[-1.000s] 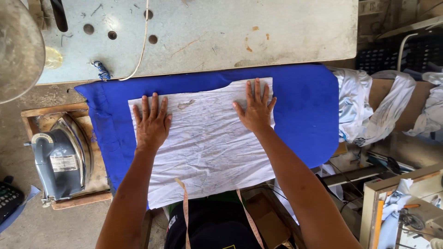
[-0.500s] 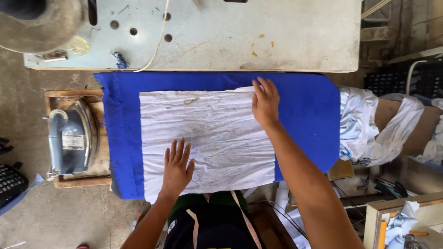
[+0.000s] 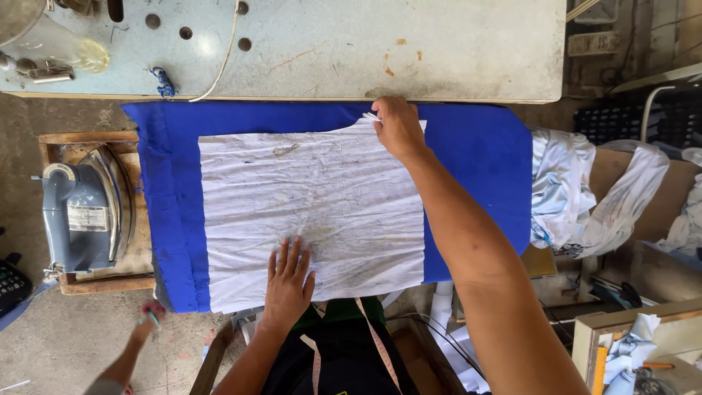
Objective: The person picks up a white cloth, unfolds it on a blue ironing board, and uses a steam iron to press it flat. They repeatedly reposition and flip the cloth while ironing both sides.
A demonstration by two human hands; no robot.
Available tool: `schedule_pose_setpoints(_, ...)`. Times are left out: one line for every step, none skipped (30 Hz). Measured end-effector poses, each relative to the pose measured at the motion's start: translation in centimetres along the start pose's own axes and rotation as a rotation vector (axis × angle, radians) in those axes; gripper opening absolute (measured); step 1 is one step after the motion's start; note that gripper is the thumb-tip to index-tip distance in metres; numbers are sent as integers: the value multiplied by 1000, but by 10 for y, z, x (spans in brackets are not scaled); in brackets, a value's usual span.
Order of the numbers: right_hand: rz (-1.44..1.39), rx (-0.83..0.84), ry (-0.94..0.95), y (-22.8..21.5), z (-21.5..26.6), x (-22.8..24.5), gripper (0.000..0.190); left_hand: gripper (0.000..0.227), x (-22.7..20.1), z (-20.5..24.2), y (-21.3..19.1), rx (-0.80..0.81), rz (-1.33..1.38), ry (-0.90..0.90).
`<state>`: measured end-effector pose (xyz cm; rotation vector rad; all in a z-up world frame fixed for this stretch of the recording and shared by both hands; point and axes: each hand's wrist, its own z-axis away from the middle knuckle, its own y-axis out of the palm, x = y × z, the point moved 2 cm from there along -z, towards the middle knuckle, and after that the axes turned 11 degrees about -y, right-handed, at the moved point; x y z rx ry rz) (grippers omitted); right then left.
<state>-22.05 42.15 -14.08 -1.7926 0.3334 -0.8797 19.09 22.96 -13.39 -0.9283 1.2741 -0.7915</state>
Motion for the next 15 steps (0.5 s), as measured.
schedule_pose_setpoints(-1,-1,-2,3,1,-4,33,57,-2,-2,0,-1,-1,-1)
schedule_pose_setpoints(38,-43,-16,7,2,-7,36,56,-2,-2,0,19,-5,-12)
schedule_pose_setpoints(76,-85,-30,12,3,-8,41,55,-2,-2,0,40,-10,-23)
schedule_pose_setpoints(71,-83,-33,14,6,-10,41,55,-1,-1,4,40,-12,-29)
schedule_pose_setpoints(215,-192,-66,13,9,-9,51,54,0,0,6,-10,-26,-25)
schedule_pose_setpoints(360,-304,-104,12,9,-10,62,53,1,-1,9,-65,-41,-21)
schedule_pose_setpoints(357,-306,-111,13,12,-11,62,53,1,0,9,-70,-44,-27)
schedule_pose_setpoints(380,-305,-68,14,16,-13,56,53,2,0,10,-73,-42,-31)
schedule_pose_setpoints(402,-303,-25,14,20,-16,51,53,2,0,10,-77,-40,-35)
schedule_pose_setpoints(403,-305,-27,21,23,-19,51,53,1,0,10,-80,-40,-35)
schedule_pose_setpoints(393,-306,-24,28,27,-22,39,53,1,0,9,-82,-31,-47)
schedule_pose_setpoints(384,-304,-21,35,32,-25,27,52,-1,2,9,-82,-20,-59)
schedule_pose_setpoints(385,-303,-22,31,35,-16,27,52,-1,4,5,-82,-19,-60)
schedule_pose_setpoints(382,-292,-52,28,36,-7,24,51,-2,6,1,-83,1,-72)
schedule_pose_setpoints(379,-280,-81,24,38,3,23,50,-2,8,-3,-83,21,-84)
